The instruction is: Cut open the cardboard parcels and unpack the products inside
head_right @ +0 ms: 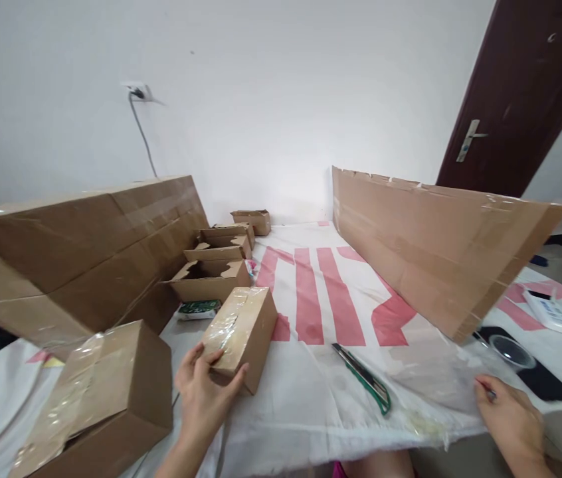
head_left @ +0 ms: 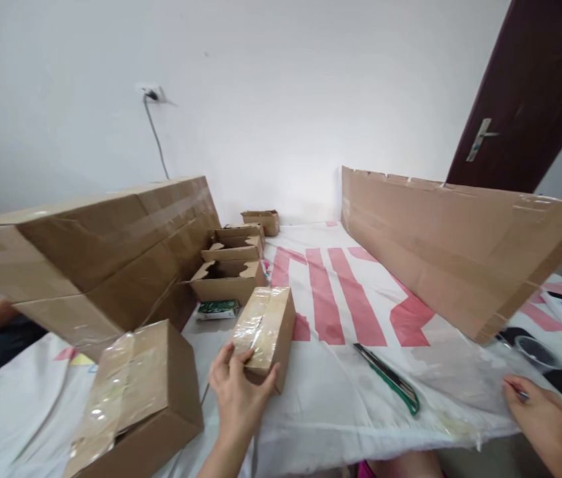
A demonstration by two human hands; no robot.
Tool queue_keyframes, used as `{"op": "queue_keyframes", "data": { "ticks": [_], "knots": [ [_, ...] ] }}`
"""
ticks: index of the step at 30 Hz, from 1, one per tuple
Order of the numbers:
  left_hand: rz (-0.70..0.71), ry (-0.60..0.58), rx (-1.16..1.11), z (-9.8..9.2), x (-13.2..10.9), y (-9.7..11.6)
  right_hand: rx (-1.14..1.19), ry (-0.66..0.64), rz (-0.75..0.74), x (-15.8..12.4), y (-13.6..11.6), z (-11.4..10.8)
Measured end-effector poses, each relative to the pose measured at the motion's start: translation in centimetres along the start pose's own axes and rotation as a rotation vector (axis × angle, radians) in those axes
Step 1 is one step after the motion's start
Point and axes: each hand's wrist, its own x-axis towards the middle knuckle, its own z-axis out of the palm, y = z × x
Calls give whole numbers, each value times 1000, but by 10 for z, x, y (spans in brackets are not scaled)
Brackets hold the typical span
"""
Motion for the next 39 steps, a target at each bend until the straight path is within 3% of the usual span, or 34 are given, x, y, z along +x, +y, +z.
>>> {"op": "queue_keyframes", "data": {
  "ticks": [3,6,9,11,13,16,20,24,28,30,35,39],
  "knots": [
    [75,-66,-126,-15,3,-8,56,-63,-35,-3,-23,-3],
    [207,-348,-365,-35,1,-13,123,-149,-100,-10,-50,2],
    [263,-660,-545,-52,-7,-13,250,-357,-196,-22,-88,9],
    [203,-729,-655,-57,-15,-13,328,-524,-298,-33,-115,13],
    [124,-720,-776,-57,-23,-14,344,-640,-418,-45,-138,19],
    [40,-706,-881,-53,-35,-18,301,-707,-542,-62,-156,32],
    [38,-630,-940,-47,-49,-21,262,-667,-568,-63,-163,49],
    [67,-530,-985,-41,-58,-18,233,-552,-571,-35,-183,51],
    [114,-489,-1002,-37,-59,-14,262,-332,-565,-3,-226,33],
    [124,-487,-1004,-36,-59,-14,302,-294,-650,4,-252,17],
    [109,-487,-1005,-35,-61,-16,416,-356,-1096,-11,-316,-29],
    [88,-497,-1029,-36,-62,-15,419,-463,-1327,-30,-348,-47]
  ]
}}
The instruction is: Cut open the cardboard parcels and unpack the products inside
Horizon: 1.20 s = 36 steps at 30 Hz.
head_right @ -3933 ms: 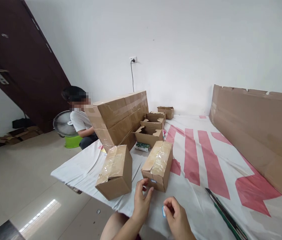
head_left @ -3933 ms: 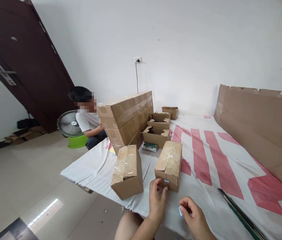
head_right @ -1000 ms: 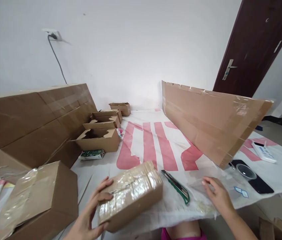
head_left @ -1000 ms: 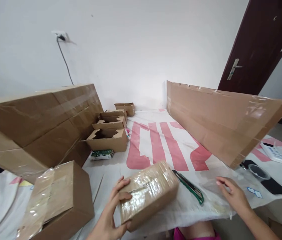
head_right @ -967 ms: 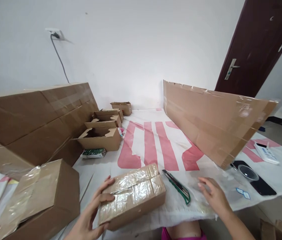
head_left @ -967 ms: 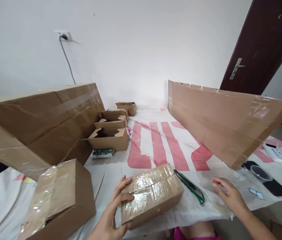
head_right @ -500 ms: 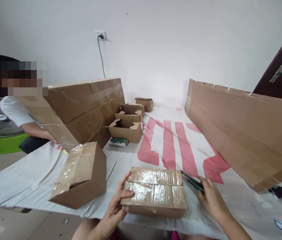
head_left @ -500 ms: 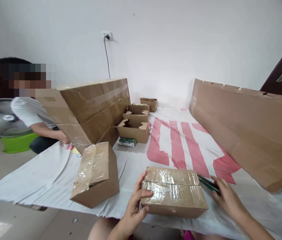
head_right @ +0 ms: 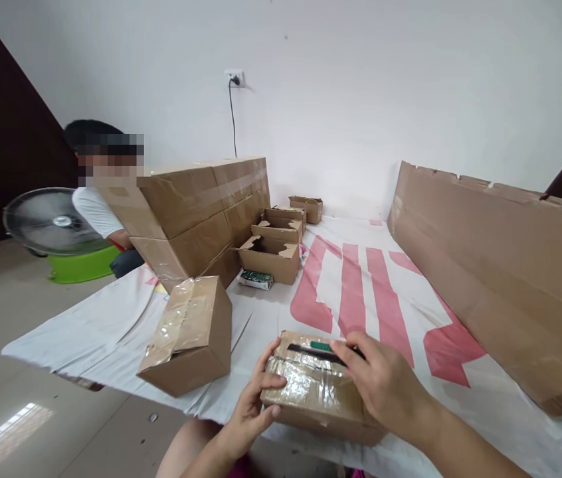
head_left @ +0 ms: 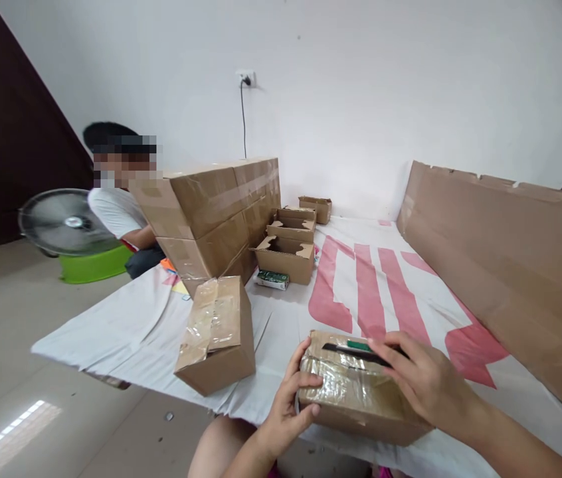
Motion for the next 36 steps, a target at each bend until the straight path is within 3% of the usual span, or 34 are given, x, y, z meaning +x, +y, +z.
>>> {"op": "queue_keyframes", "data": {
  "ticks": [7,15,33,36],
  "knots": [
    [-3,-10,6,0,1,1,-177,-19,-180,16,-11,6],
    [-1,-13,62,-1,1,2,-287,-72,-272,14,-16,-16],
    [4,1,105,-2,-3,1,-343,-177,-105,-41,20,-56],
    [-3,6,105,-1,-4,2,-236,-73,51,-57,29,-65]
  ]
}}
